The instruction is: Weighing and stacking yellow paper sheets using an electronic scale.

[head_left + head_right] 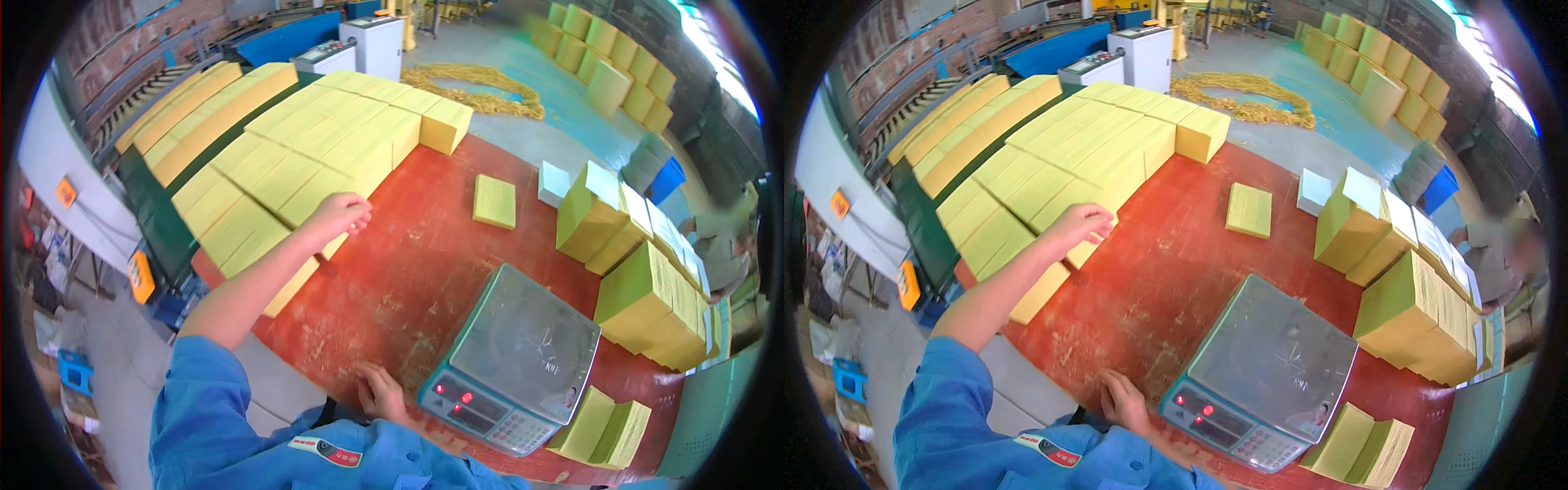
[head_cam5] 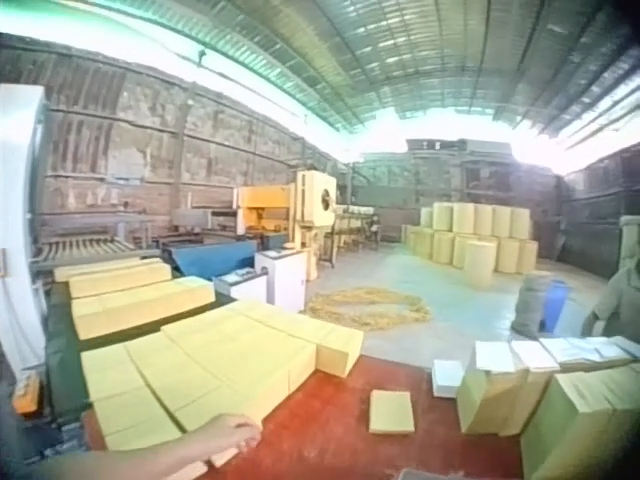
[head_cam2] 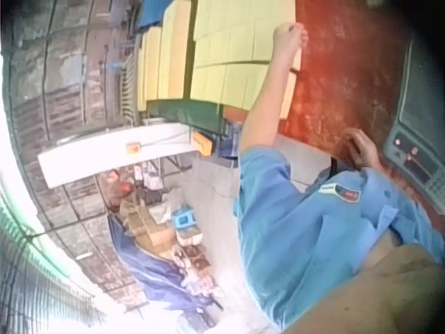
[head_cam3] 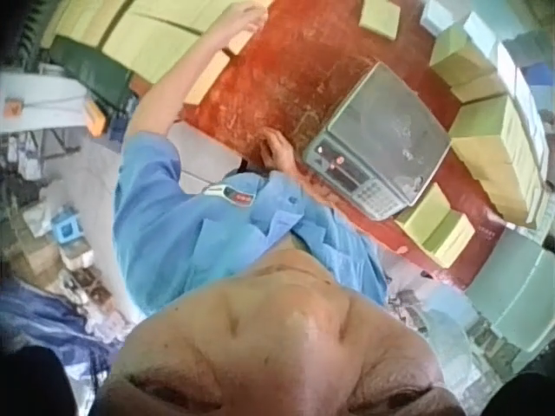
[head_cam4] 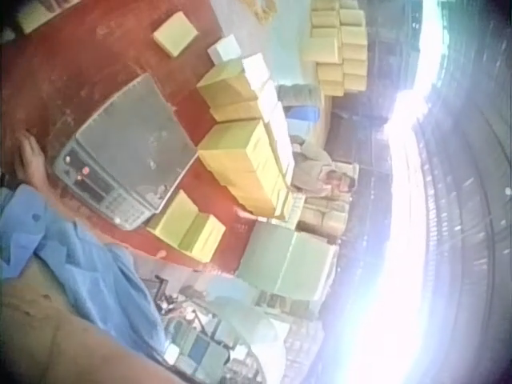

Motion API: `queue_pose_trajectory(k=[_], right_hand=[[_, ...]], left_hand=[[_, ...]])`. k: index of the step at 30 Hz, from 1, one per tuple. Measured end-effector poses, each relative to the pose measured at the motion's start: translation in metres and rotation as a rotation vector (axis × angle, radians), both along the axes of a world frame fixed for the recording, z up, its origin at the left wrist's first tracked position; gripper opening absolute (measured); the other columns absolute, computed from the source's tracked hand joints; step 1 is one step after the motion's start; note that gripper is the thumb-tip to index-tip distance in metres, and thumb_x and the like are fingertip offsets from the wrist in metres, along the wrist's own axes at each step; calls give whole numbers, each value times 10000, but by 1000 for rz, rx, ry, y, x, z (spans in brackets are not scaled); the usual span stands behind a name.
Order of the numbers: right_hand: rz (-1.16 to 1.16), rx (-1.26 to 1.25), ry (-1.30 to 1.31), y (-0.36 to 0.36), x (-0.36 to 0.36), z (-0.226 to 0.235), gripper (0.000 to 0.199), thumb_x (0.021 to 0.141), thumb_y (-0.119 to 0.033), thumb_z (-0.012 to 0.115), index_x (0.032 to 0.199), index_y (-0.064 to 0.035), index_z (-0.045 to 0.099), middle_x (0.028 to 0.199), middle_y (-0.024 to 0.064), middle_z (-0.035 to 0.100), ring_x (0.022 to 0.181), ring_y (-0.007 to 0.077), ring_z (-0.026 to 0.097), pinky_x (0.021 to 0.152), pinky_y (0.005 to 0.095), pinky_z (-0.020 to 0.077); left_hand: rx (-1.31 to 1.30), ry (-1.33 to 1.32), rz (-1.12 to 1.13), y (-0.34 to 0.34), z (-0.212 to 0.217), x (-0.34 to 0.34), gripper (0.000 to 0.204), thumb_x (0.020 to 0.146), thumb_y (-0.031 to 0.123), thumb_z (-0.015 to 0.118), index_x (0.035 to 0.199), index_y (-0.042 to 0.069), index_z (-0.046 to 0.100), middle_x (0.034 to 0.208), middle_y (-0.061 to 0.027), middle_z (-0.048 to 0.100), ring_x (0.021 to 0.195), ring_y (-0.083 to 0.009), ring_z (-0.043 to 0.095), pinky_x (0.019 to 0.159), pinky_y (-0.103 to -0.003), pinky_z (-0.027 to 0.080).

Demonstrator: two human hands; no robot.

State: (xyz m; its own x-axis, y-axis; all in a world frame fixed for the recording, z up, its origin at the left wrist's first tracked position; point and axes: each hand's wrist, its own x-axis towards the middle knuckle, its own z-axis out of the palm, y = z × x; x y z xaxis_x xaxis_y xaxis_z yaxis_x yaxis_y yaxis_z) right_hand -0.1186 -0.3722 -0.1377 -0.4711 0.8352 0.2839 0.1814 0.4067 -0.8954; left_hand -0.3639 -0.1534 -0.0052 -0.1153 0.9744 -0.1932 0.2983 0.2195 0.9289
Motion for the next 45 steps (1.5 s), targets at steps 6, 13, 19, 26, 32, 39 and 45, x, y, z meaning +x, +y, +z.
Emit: queue_pose_trajectory(k=[6,13,19,26,32,39,45], right_hand=[[-324,85,-22,13,-12,-8,344,811,17,638,1150,-43,634,1211,176,609,1118,355,609,947,383,498],[-407,-31,3,137,-8,-54,320,819,1,643,1137,-38,638,1206,183,611,1116,344,610,940,380,499],[-506,-360,-12,118,10,-81,297,827,-15,647,1124,-34,643,1200,189,613,1114,332,612,934,377,501],[-472,-629,115,73,-1,-53,271,837,-34,653,1108,-29,648,1193,197,615,1111,319,613,925,373,502],[-296,-549,108,-3,-10,-7,313,810,-14,653,1123,-37,646,1207,191,609,1117,338,608,940,377,498],[-245,-25,44,8,-8,-4,188,833,-24,600,1018,-9,630,1112,179,624,1036,366,626,827,350,535],[287,-1247,637,-82,25,-29,286,921,-88,610,1196,-9,594,1150,146,639,1037,294,643,853,382,539]], left_hand=[[335,420,-329,222,12,41,370,940,291,548,1163,5,618,1116,-127,673,1000,-248,645,856,-347,517],[684,1109,-299,404,-26,83,694,969,498,447,1515,105,279,1602,-105,181,1477,-263,168,1185,-507,158],[551,1226,-229,508,-51,80,730,961,609,339,1516,136,296,1600,-89,210,1486,-258,152,1179,-555,105],[298,1254,-375,482,-62,99,772,961,638,294,1519,104,271,1582,-116,247,1478,-259,180,1177,-543,134],[411,1202,-381,348,-72,136,780,960,640,299,1509,85,281,1561,-142,270,1466,-319,187,1175,-548,146],[414,1185,-366,138,-62,127,781,946,617,395,1485,58,305,1551,-163,275,1455,-345,209,1145,-573,202],[260,1193,-271,-71,-58,108,742,956,569,423,1489,64,314,1539,-178,300,1453,-335,219,1140,-567,213]])
